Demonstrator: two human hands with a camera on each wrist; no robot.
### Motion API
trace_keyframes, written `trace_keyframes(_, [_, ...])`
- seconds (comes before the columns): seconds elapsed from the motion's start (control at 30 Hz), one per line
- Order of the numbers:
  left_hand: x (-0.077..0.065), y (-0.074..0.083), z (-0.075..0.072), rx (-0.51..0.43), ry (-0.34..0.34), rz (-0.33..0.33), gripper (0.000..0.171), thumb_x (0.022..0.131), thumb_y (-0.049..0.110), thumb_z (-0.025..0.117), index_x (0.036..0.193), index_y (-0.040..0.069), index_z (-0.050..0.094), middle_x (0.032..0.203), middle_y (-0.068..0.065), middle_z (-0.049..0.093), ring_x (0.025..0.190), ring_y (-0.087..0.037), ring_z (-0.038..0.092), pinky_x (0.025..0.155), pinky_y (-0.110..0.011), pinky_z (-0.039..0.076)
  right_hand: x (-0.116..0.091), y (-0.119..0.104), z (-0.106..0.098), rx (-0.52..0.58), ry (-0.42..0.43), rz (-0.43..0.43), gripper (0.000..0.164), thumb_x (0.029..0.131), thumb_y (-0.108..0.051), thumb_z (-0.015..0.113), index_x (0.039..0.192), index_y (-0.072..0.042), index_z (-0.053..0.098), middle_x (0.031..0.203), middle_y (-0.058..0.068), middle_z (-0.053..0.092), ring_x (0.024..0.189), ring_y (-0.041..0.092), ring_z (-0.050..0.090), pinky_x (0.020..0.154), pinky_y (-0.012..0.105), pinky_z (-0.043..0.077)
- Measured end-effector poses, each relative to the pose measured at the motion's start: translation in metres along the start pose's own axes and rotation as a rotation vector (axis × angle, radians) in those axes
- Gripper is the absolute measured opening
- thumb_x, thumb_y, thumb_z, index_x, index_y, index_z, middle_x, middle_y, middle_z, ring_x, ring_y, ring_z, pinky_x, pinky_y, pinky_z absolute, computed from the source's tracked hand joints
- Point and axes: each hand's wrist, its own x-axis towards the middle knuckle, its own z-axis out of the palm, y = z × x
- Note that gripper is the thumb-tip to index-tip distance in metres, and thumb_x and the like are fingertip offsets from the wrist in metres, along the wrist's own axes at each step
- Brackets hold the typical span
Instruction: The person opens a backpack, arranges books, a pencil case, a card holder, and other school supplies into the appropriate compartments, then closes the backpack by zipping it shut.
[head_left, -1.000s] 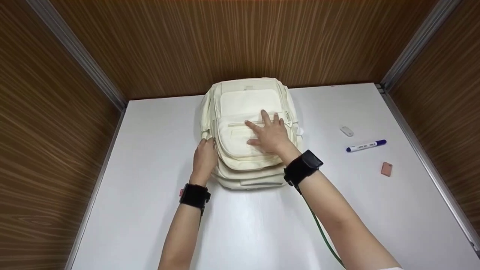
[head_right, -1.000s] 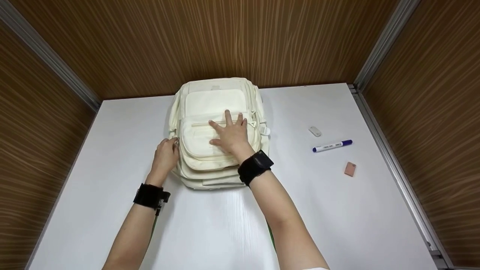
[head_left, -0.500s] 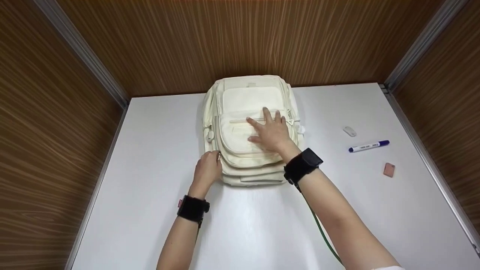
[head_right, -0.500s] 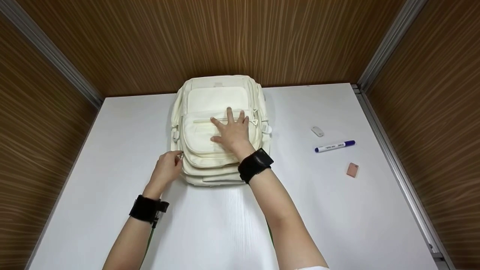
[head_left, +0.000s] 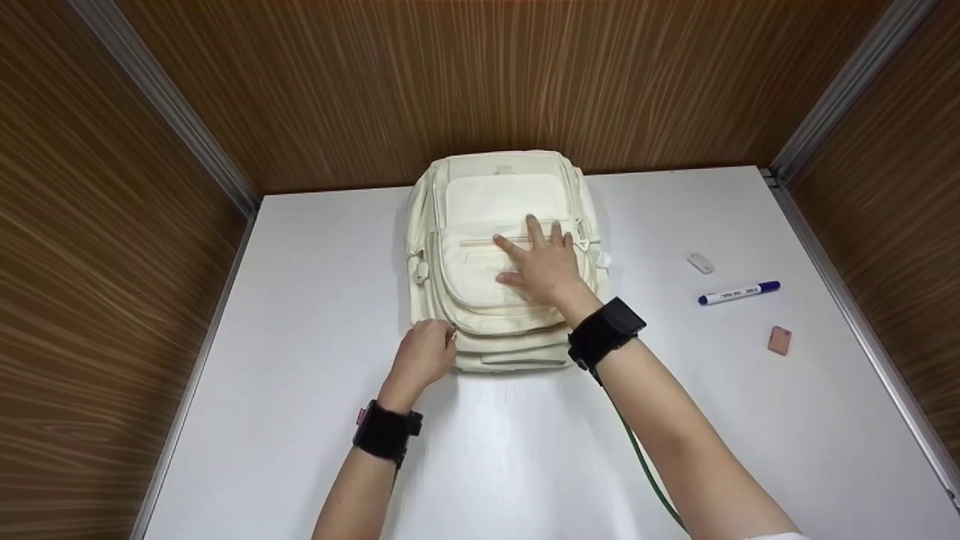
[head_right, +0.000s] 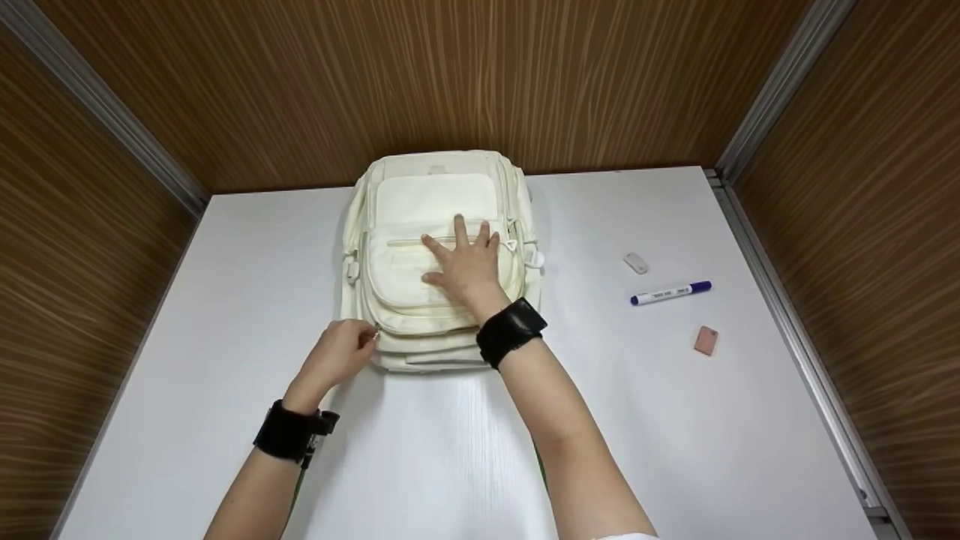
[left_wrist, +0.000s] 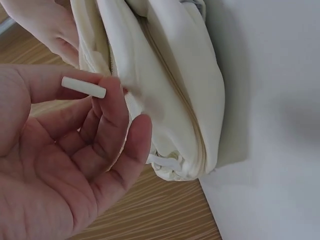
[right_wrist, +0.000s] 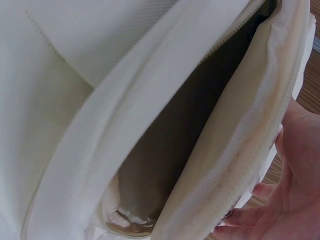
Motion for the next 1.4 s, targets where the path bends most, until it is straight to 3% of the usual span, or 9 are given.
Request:
trace_keyframes(0.3, [-0.008, 0.008, 0.012, -0.040, -0.073, 0.142, 0.033, 0.089, -0.002, 0.058, 0.063, 0.014, 0.045, 0.058, 0.006, 0.037, 0.052, -0.009, 0.037, 0.049, -0.026, 0.031, 0.001, -0.001, 0.004, -0.007, 0.015, 0.005, 0.072, 0.091, -0.071, 0.039, 0.155, -0.046, 0.016, 0.161, 0.022, 0.001, 0.136, 0.062, 0.013, 0.108, 0.069, 0.013])
trace_keyframes(0.63, [-0.008, 0.024, 0.031, -0.027, -0.063, 0.180, 0.013, 0.090, 0.005, 0.059, 0.079, 0.007, 0.065, 0.072, 0.002, 0.055, 0.063, -0.013, 0.051, 0.059, -0.031, 0.046, -0.002, 0.002, 0.006, 0.101, 0.043, -0.033, 0.071, 0.093, -0.066, 0.046, 0.155, -0.043, 0.020, 0.161, 0.023, -0.001, 0.136, 0.063, 0.004, 0.108, 0.070, 0.005])
trace_keyframes(0.8, [-0.010, 0.015, 0.032, -0.044, -0.074, 0.126, 0.021, 0.091, 0.011, 0.062, 0.070, 0.011, 0.064, 0.060, 0.008, 0.050, 0.052, -0.007, 0.045, 0.051, -0.026, 0.040, -0.018, 0.002, 0.011, 0.211, 0.196, -0.104, 0.067, 0.095, -0.051, 0.058, 0.154, -0.035, 0.032, 0.162, 0.019, 0.004, 0.145, 0.047, -0.002, 0.109, 0.068, 0.002])
trace_keyframes(0.9, [-0.013, 0.011, 0.033, -0.056, -0.092, 0.086, 0.037, 0.093, 0.018, 0.063, 0.057, 0.017, 0.054, 0.052, 0.011, 0.043, 0.046, -0.005, 0.040, 0.047, -0.024, 0.034, -0.033, -0.005, 0.013, 0.287, 0.373, -0.190, 0.050, 0.094, -0.033, 0.066, 0.140, -0.018, 0.055, 0.152, 0.020, 0.030, 0.142, 0.037, 0.024, 0.112, 0.058, 0.021])
trace_keyframes(1.0, [-0.014, 0.009, 0.035, -0.086, -0.109, 0.073, 0.044, 0.095, 0.023, 0.061, 0.053, 0.020, 0.049, 0.049, 0.013, 0.040, 0.044, -0.005, 0.039, 0.045, -0.024, 0.032, -0.051, -0.017, 0.013, 0.383, 0.471, -0.270, 0.019, 0.093, -0.020, 0.069, 0.106, -0.007, 0.071, 0.114, 0.012, 0.063, 0.105, 0.027, 0.060, 0.089, 0.041, 0.048])
trace_keyframes(1.07, [-0.015, 0.008, 0.036, -0.106, -0.114, 0.075, 0.044, 0.096, 0.024, 0.061, 0.053, 0.020, 0.050, 0.048, 0.013, 0.041, 0.044, -0.005, 0.039, 0.045, -0.024, 0.032, -0.063, -0.027, 0.013, 0.441, 0.443, -0.294, 0.013, 0.092, -0.018, 0.069, 0.085, -0.008, 0.071, 0.081, 0.002, 0.065, 0.072, 0.018, 0.061, 0.066, 0.034, 0.050])
trace_keyframes(1.13, [-0.015, 0.009, 0.038, -0.118, -0.122, 0.082, 0.042, 0.096, 0.023, 0.060, 0.054, 0.019, 0.051, 0.049, 0.013, 0.042, 0.044, -0.005, 0.040, 0.046, -0.024, 0.033, -0.073, -0.035, 0.014, 0.481, 0.351, -0.292, 0.026, 0.093, -0.022, 0.068, 0.069, -0.012, 0.066, 0.060, -0.005, 0.057, 0.053, 0.011, 0.052, 0.052, 0.031, 0.045])
trace_keyframes(1.27, [-0.014, 0.011, 0.038, -0.140, -0.166, 0.131, 0.032, 0.096, 0.022, 0.060, 0.064, 0.015, 0.062, 0.055, 0.012, 0.048, 0.049, -0.005, 0.044, 0.049, -0.024, 0.037, -0.085, -0.047, 0.025, 0.517, 0.150, -0.239, 0.046, 0.096, -0.035, 0.064, 0.053, -0.018, 0.055, 0.046, -0.012, 0.042, 0.042, 0.005, 0.039, 0.044, 0.027, 0.035])
trace_keyframes(1.4, [-0.014, 0.014, 0.035, -0.135, -0.239, 0.224, 0.024, 0.099, 0.025, 0.060, 0.085, 0.010, 0.072, 0.063, 0.011, 0.051, 0.057, -0.004, 0.047, 0.057, -0.024, 0.040, -0.087, -0.055, 0.040, 0.523, 0.079, -0.194, 0.050, 0.098, -0.039, 0.060, 0.052, -0.020, 0.055, 0.045, -0.014, 0.042, 0.042, 0.005, 0.041, 0.044, 0.027, 0.036])
